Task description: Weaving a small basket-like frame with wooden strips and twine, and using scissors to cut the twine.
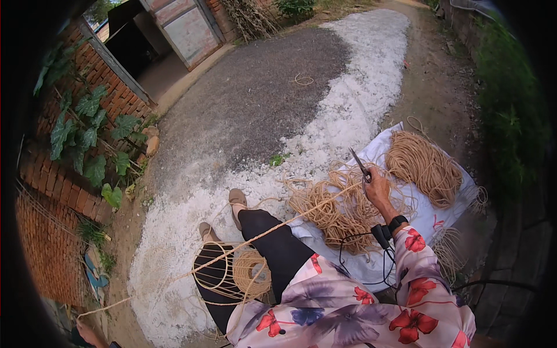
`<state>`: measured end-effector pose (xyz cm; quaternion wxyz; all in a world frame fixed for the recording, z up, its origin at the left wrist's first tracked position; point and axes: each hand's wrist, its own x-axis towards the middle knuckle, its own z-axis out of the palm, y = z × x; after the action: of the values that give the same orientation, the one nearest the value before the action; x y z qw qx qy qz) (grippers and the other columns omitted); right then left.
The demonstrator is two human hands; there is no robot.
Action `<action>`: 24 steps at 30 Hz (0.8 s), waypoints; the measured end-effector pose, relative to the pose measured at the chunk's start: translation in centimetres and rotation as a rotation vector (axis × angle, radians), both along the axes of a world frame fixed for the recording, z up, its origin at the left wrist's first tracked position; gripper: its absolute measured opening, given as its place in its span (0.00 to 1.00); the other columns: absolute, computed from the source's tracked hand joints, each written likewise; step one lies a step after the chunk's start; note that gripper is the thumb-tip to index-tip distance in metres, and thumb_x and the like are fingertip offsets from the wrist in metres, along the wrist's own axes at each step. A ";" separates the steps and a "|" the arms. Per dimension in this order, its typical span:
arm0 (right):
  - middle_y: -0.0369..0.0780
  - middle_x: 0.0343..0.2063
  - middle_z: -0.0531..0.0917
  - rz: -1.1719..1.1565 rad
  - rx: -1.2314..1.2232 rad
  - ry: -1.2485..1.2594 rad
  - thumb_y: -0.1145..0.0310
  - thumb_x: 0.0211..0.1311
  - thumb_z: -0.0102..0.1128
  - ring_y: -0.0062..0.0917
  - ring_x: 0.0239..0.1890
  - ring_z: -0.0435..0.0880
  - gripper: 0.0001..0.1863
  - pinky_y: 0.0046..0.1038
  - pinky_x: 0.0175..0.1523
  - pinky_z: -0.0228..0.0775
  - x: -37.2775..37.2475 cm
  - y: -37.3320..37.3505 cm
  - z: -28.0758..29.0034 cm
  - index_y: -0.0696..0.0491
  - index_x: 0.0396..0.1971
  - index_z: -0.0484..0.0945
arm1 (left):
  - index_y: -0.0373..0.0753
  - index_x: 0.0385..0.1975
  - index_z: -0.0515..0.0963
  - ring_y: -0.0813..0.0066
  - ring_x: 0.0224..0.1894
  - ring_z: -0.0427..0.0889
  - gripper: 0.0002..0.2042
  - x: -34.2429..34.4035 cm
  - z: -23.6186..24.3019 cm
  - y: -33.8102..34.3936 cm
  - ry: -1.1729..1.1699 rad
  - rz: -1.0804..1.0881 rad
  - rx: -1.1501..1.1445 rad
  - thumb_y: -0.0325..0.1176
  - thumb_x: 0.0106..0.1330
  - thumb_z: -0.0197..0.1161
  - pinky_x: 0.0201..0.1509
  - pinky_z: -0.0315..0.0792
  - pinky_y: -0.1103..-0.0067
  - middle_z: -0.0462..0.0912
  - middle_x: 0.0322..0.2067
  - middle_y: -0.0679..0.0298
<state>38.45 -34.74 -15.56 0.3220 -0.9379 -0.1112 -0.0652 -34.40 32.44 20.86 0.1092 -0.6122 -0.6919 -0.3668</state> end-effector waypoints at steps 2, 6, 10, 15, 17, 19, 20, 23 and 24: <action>0.48 0.23 0.81 -0.184 0.043 0.054 0.73 0.50 0.59 0.47 0.30 0.80 0.13 0.45 0.33 0.68 1.4 -1.1 -0.7 0.49 0.38 0.72 | 0.45 0.57 0.69 0.69 0.33 0.74 0.22 0.4 -1.0 -0.5 -0.085 0.010 -0.082 0.48 0.68 0.49 0.34 0.66 0.72 0.80 0.38 0.58; 0.48 0.22 0.79 -0.002 0.122 -0.060 0.74 0.49 0.60 0.44 0.28 0.81 0.17 0.42 0.32 0.69 -1.5 5.7 6.0 0.50 0.42 0.70 | 0.48 0.65 0.59 0.75 0.17 0.63 0.28 3.0 -4.1 -5.1 -0.252 0.076 -0.233 0.43 0.65 0.54 0.18 0.59 0.77 0.76 0.33 0.59; 0.42 0.27 0.75 0.475 0.356 -0.433 0.80 0.45 0.59 0.37 0.29 0.80 0.23 0.35 0.31 0.72 -9.3 12.8 15.9 0.53 0.45 0.69 | 0.41 0.63 0.63 0.69 0.48 0.72 0.35 26.3 -5.4 -18.7 -0.339 -0.792 -0.592 0.49 0.57 0.62 0.51 0.68 0.72 0.71 0.54 0.57; 0.39 0.25 0.73 0.791 0.460 -0.551 0.76 0.43 0.62 0.31 0.26 0.78 0.28 0.30 0.28 0.71 -16.7 18.9 20.3 0.54 0.50 0.69 | 0.31 0.56 0.67 0.59 0.54 0.75 0.28 41.8 -6.8 -34.7 0.267 -1.544 -0.561 0.40 0.59 0.63 0.58 0.66 0.70 0.75 0.50 0.48; 0.39 0.25 0.73 0.836 0.498 -0.527 0.76 0.44 0.61 0.31 0.26 0.78 0.28 0.30 0.28 0.71 -18.3 19.4 21.0 0.54 0.51 0.69 | 0.31 0.52 0.70 0.59 0.43 0.80 0.21 42.5 -8.3 -35.7 0.235 -1.607 -0.651 0.37 0.63 0.59 0.50 0.70 0.72 0.80 0.38 0.48; 0.39 0.25 0.73 0.858 0.522 -0.495 0.76 0.45 0.60 0.31 0.25 0.78 0.27 0.31 0.28 0.71 -18.5 19.1 21.0 0.54 0.51 0.69 | 0.30 0.46 0.74 0.65 0.32 0.81 0.15 42.4 -8.4 -36.8 0.016 -1.501 -0.952 0.34 0.65 0.56 0.39 0.72 0.75 0.82 0.29 0.54; 0.39 0.25 0.73 0.856 0.494 -0.479 0.76 0.45 0.60 0.32 0.25 0.78 0.27 0.31 0.27 0.71 -18.3 18.9 20.6 0.54 0.50 0.69 | 0.30 0.43 0.76 0.70 0.29 0.79 0.13 42.2 -8.6 -36.5 0.019 -1.463 -0.920 0.34 0.66 0.56 0.35 0.71 0.76 0.81 0.28 0.56; 0.40 0.26 0.74 0.820 0.418 -0.440 0.76 0.45 0.61 0.34 0.26 0.79 0.26 0.32 0.28 0.72 -16.1 18.0 18.4 0.54 0.49 0.69 | 0.30 0.35 0.78 0.81 0.22 0.70 0.11 41.9 -9.1 -37.2 -0.139 -1.565 -0.731 0.32 0.67 0.54 0.26 0.65 0.80 0.76 0.20 0.62; 0.40 0.26 0.75 0.791 0.380 -0.414 0.76 0.45 0.61 0.35 0.26 0.79 0.25 0.33 0.28 0.72 -14.8 17.4 17.8 0.54 0.48 0.69 | 0.30 0.34 0.78 0.82 0.22 0.68 0.10 41.1 -8.1 -36.5 -0.051 -1.522 -0.685 0.32 0.67 0.55 0.25 0.63 0.81 0.74 0.19 0.64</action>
<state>23.68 -17.29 2.23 0.4589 -0.7155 -0.5073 -0.1421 6.69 -4.10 12.78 -0.3763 -0.9034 -0.1647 -0.1232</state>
